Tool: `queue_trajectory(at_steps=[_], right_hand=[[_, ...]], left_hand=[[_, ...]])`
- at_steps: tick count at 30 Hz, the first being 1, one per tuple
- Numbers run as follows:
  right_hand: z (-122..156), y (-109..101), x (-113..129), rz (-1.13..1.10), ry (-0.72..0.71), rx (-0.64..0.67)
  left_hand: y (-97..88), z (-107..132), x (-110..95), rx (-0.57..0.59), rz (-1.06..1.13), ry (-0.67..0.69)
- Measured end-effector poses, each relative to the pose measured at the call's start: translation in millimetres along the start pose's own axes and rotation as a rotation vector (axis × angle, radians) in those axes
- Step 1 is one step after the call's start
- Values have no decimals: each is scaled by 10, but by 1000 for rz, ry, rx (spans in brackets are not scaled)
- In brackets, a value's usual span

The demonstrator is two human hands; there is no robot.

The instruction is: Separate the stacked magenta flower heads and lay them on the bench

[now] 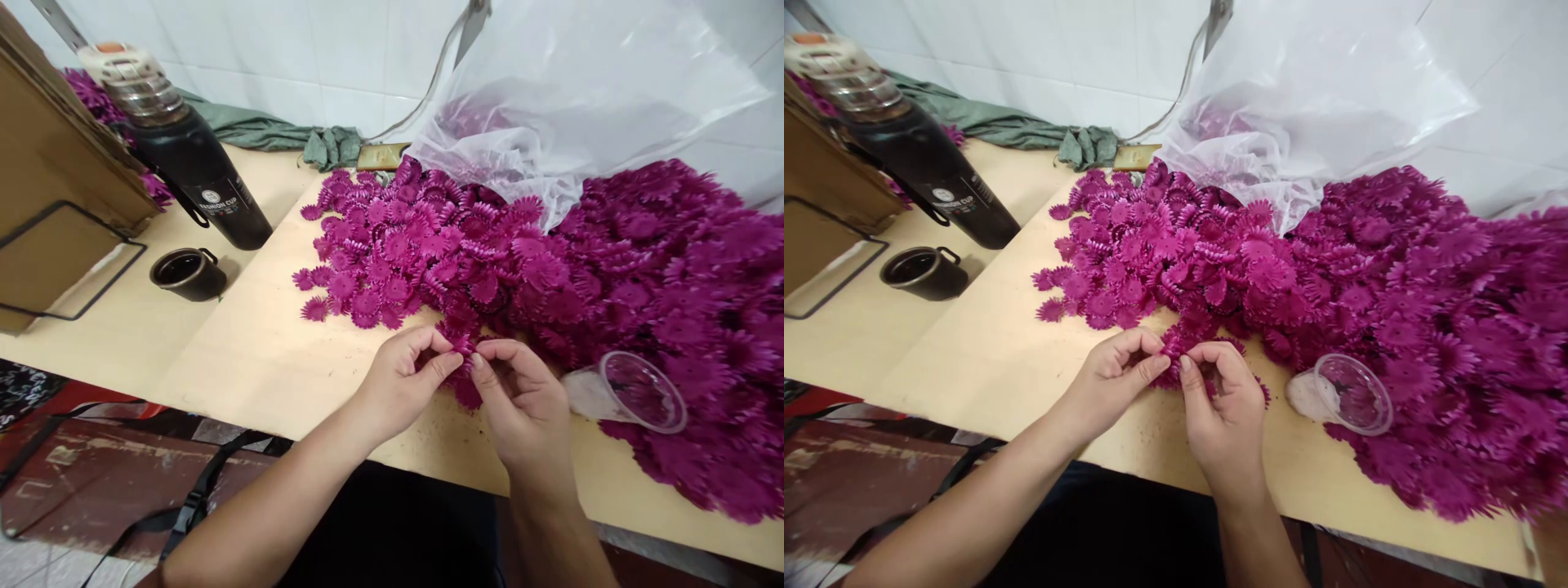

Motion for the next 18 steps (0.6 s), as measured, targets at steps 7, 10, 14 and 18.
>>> queue_trajectory(at_steps=[7,10,14,18], right_hand=[[-130,-242,-107,134,71,-318],[-170,-121,-91,246,-26,-161],[-101,-46,8,444,-209,-105],[51,136,98,413,-347,165]], left_hand=[[-205,-87,-127,-106,-76,80],[-193,-208,-135,-56,-283,117],[-187,-250,-219,4,-696,285],[-299,-144,-166,96,-944,223]])
Point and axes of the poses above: each hand's wrist, its own z-axis away from the middle knuckle, its own y-axis out of the palm, x = y × z, the point moved 5 cm from there along -z, towards the middle knuckle, and after that the axes turned 9 degrees about z, right-handed, at the moved point
